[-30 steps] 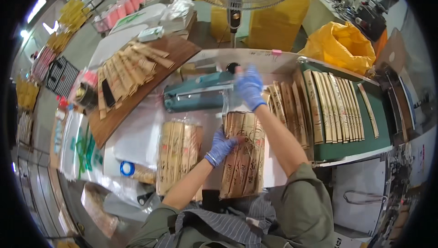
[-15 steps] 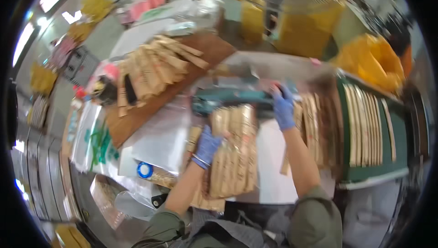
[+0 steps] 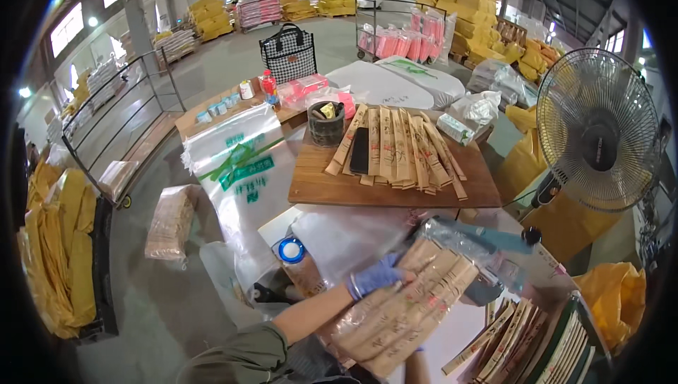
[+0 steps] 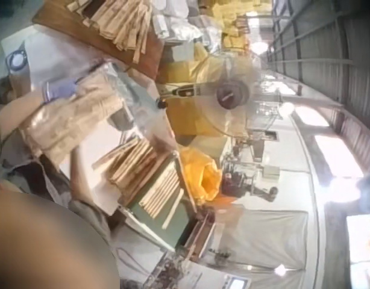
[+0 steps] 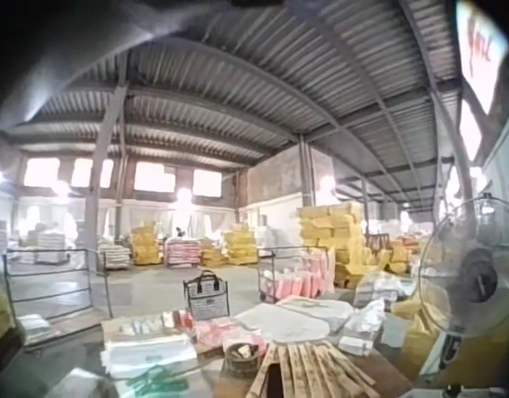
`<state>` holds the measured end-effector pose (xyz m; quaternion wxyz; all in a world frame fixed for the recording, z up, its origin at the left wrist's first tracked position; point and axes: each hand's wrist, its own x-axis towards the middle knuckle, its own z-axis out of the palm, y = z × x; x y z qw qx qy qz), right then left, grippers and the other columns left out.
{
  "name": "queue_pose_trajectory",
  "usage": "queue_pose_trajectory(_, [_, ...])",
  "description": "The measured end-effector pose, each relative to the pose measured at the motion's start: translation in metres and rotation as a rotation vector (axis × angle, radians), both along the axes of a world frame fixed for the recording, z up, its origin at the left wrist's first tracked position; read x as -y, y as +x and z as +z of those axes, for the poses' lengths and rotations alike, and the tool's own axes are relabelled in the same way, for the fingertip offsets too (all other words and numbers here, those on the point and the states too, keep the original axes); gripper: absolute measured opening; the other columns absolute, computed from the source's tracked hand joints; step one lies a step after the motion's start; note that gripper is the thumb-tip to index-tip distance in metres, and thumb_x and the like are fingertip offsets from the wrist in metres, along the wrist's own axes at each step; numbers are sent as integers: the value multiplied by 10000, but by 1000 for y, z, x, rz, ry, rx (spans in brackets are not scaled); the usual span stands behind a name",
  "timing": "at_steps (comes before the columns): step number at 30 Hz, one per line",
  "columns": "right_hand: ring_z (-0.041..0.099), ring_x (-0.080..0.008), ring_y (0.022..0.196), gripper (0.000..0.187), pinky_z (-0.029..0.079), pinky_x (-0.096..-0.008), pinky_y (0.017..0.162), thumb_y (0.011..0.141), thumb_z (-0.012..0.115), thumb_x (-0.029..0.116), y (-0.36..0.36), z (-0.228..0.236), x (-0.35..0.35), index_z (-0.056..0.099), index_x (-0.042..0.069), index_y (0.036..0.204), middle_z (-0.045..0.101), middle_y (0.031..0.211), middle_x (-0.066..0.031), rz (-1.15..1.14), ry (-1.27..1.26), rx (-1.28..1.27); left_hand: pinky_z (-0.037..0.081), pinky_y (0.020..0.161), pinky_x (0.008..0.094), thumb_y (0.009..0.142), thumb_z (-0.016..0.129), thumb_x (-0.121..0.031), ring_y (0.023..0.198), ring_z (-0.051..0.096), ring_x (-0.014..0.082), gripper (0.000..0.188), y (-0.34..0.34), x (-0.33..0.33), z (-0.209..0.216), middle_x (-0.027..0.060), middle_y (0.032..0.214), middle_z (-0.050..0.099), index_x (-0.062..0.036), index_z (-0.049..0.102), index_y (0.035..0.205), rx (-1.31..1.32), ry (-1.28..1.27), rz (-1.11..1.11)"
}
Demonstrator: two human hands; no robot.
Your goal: Packaging bundles of wooden sticks into plastic bags and sealing them with a heat sealer.
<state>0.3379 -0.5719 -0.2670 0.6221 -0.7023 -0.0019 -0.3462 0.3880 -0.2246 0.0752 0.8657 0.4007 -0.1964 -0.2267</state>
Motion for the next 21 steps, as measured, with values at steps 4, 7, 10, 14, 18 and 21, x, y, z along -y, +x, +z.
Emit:
queue_pose_trajectory(4, [434, -249, 1124, 507, 352, -347, 967, 936, 347, 343, -61, 74, -153, 279, 31, 1331, 414, 1274, -120, 401, 484, -275, 385, 918, 297, 686, 730, -193, 1036, 492, 160, 707, -34, -65, 42, 81, 1159, 519, 28, 381, 1259, -3, 46, 115])
queue_pose_trajectory(7, [432, -257, 1128, 539, 349, -346, 971, 929, 354, 374, -85, 172, -186, 266, 37, 1340, 414, 1274, -124, 628, 802, -541, 384, 913, 292, 690, 728, -201, 1017, 496, 165, 695, -65, -79, 27, 88, 1126, 531, 24, 382, 1249, -98, 77, 62])
queue_pose_trajectory(10, [408, -262, 1154, 573, 337, -357, 983, 922, 355, 405, -166, 194, -159, 241, 43, 1351, 385, 1299, -118, 682, 763, -755, 382, 920, 325, 671, 732, -343, 1050, 491, 236, 763, -127, -62, -9, 142, 1156, 502, 17, 371, 1240, -97, 360, 83])
queue_pose_trajectory(14, [342, -238, 1208, 705, 306, -380, 1003, 846, 511, 407, -253, 320, -202, 207, 39, 1365, 327, 1336, -141, 490, 980, -785, 272, 1024, 368, 551, 726, -563, 1246, 294, 353, 1087, -237, -34, -64, 237, 1351, 249, -46, 213, 1357, 54, 1016, 142])
queue_pose_trajectory(18, [451, -202, 1009, 783, 403, -312, 872, 672, 657, 160, -231, 337, -235, 245, 21, 1323, 404, 1200, -112, 333, 91, -844, 317, 981, 386, 571, 727, -537, 1180, 367, 351, 1061, -240, -51, -55, 215, 1246, 378, -29, 216, 1350, 45, 938, 219])
queue_pose_trajectory(21, [485, -185, 959, 894, 432, -287, 832, 556, 743, 77, -200, 315, -269, 256, -1, 1301, 429, 1163, -111, 369, 218, -596, 294, 995, 343, 589, 786, -410, 1197, 352, 264, 1033, -214, -111, 0, 168, 1265, 370, -20, 210, 1353, 213, 732, 579])
